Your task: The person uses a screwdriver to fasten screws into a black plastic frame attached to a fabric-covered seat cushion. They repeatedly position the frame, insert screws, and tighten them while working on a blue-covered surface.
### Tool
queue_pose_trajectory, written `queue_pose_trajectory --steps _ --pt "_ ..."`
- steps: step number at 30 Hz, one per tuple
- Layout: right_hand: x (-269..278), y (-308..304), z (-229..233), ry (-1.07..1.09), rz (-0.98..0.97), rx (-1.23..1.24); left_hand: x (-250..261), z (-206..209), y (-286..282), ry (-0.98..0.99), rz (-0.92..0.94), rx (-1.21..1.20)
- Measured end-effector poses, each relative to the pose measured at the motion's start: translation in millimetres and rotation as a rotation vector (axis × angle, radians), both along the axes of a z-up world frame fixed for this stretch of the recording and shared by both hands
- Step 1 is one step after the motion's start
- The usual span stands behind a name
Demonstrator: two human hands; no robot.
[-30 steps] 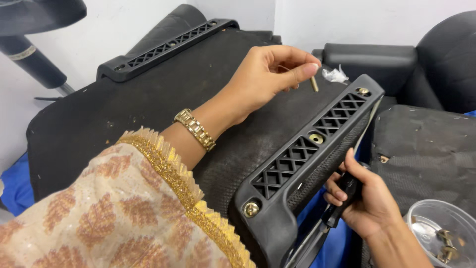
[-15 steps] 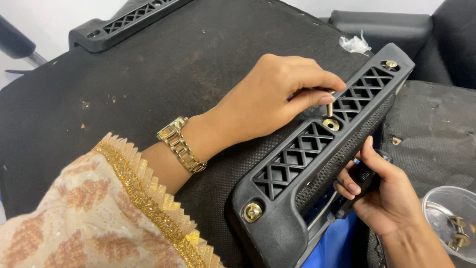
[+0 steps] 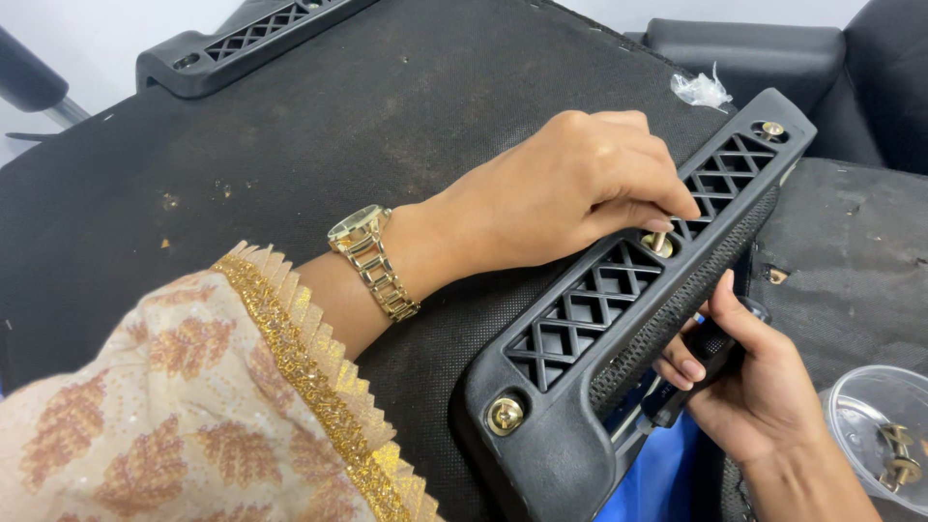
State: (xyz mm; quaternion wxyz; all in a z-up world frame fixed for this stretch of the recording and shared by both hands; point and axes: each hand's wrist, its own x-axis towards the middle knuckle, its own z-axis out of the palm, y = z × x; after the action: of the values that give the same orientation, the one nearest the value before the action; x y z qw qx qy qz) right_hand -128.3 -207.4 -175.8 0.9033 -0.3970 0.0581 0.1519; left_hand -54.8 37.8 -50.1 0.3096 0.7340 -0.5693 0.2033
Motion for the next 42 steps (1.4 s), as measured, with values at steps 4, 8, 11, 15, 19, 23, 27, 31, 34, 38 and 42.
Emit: queue_pose_trajectory --steps 4,8,11,15,19,23,27,31,34,38,42 --pt "0.5 2.3 0.9 -0.015 -0.003 0.005 -3.0 1.9 1.0 -0.004 -0.020 0.034" --pt "0.7 1.3 -0.4 -0.004 -0.011 0.000 -4.0 2.9 -4.0 -0.046 -0.068 0.109" --pt "0.4 0.8 -1.4 -0.005 -0.006 0.006 -4.5 6.0 -4.7 -0.033 -0.092 0.093" --pt "0.4 1.6 -1.7 -0.023 0.023 0.028 -10.7 8.3 -6.3 0.206 0.017 0.090" --pt "0.1 2.4 -1.1 -0.004 -0.003 -0.024 -17.7 5.1 -12.6 0.258 0.193 0.031" --pt "0.1 3.9 1.6 -0.001 0.002 -0.023 -14.3 5.4 -14.9 0.294 0.260 0.065" --pt "-0.6 4.9 2.7 0.013 -0.004 -0.037 -8.2 7.4 -15.9 0.175 0.170 0.070" --pt "-0.6 6.2 3.7 0.006 0.001 -0.045 -11.4 12.3 -14.8 0.044 0.123 0.034" --pt "0.1 6.0 3.4 0.016 0.003 -0.055 -17.8 18.1 -17.4 0.324 0.313 0.143" --pt "1.7 6.1 2.8 0.042 -0.014 -0.072 -24.4 25.9 -27.1 0.275 0.429 0.209" --pt "2.6 8.1 5.0 0.050 -0.024 -0.088 -31.1 28.1 -31.3 0.144 0.398 0.279"
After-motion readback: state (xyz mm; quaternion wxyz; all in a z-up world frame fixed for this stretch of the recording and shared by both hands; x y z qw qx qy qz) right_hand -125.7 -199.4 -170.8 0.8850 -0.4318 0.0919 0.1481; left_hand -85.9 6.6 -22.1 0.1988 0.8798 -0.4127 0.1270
